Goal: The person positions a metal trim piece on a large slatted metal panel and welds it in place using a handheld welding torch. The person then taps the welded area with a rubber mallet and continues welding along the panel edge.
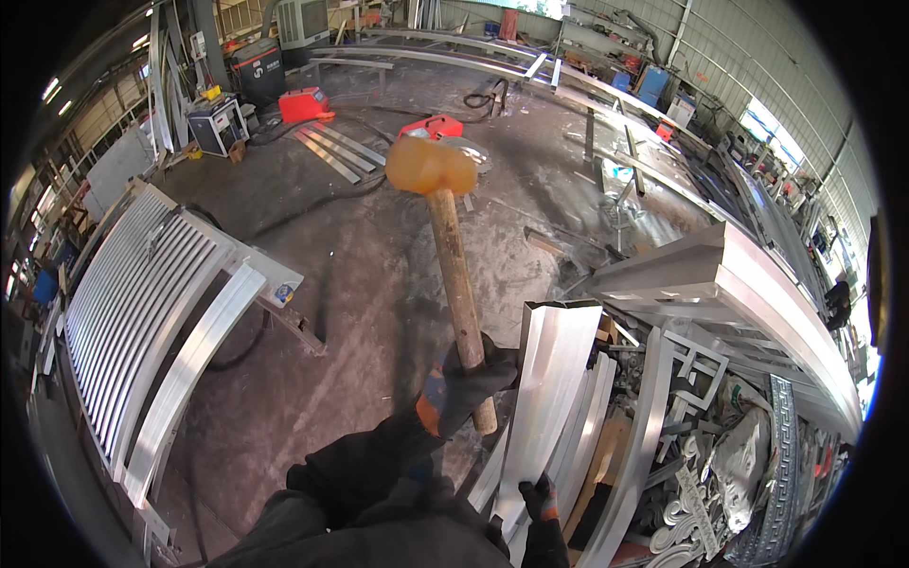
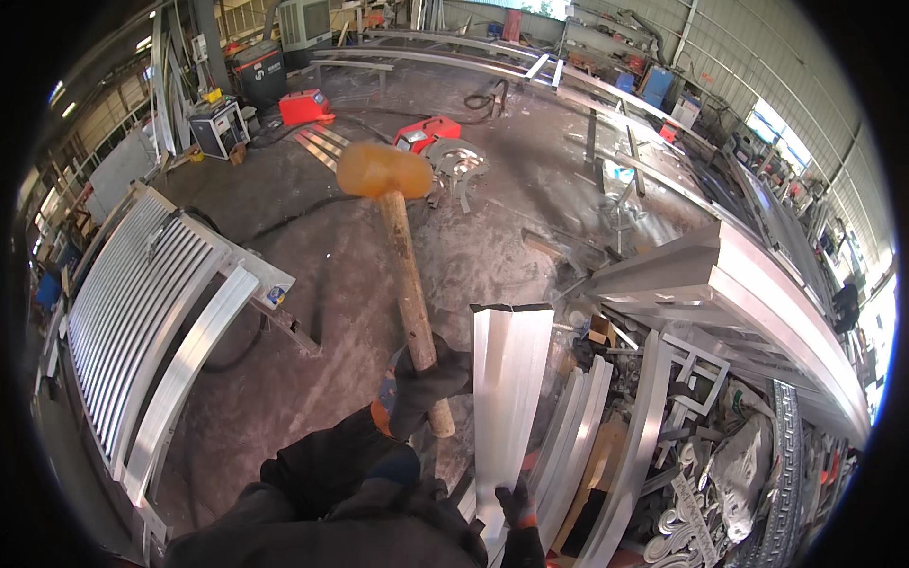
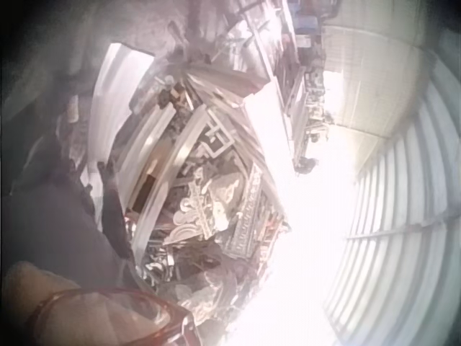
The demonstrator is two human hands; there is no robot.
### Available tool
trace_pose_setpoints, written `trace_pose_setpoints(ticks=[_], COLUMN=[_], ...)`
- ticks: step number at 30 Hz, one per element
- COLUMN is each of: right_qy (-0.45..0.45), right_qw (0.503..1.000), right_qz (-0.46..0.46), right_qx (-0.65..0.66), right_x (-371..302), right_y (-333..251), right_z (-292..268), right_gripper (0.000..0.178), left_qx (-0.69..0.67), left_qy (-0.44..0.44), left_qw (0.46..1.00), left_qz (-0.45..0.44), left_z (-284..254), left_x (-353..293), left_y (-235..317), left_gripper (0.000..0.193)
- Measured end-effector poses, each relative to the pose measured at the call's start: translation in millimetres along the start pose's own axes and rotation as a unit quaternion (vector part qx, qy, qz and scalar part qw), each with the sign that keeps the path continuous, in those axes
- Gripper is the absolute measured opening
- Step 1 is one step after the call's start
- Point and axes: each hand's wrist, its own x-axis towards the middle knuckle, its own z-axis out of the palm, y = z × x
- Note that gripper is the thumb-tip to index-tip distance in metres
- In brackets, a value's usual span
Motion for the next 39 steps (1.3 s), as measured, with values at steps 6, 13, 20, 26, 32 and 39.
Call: trace_pose_setpoints(ticks=[6,13,20,26,32,39], right_qy=[0.021,0.068,0.064,-0.121,-0.095,-0.095], right_qw=[0.999,0.997,0.991,0.985,0.945,0.848], right_qz=[0.015,0.015,0.087,-0.077,-0.276,-0.310], right_qx=[-0.029,-0.019,-0.077,-0.101,-0.147,-0.418], right_x=[42.6,101.7,160.1,200.1,210.4,241.9], right_y=[11.6,6.9,-0.5,-142.3,-401.4,-472.0], right_z=[17.6,62.1,102.5,116.0,133.5,203.4], right_gripper=[0.043,0.045,0.049,0.063,0.076,0.026], left_qx=[0.100,-0.044,0.113,0.122,0.070,-0.004], left_qy=[-0.039,-0.079,-0.003,-0.005,0.010,-0.005], left_qw=[0.992,0.996,0.993,0.992,0.997,1.000], left_qz=[0.067,0.026,0.038,-0.034,-0.022,-0.002], left_z=[-16.6,-42.4,-65.1,-91.5,-100.6,-106.5], left_x=[27.5,76.4,95.5,100.5,110.8,125.9], left_y=[6.7,22.1,35.4,50.8,50.4,38.5], left_gripper=[0.022,0.023,0.022,0.030,0.025,0.025])
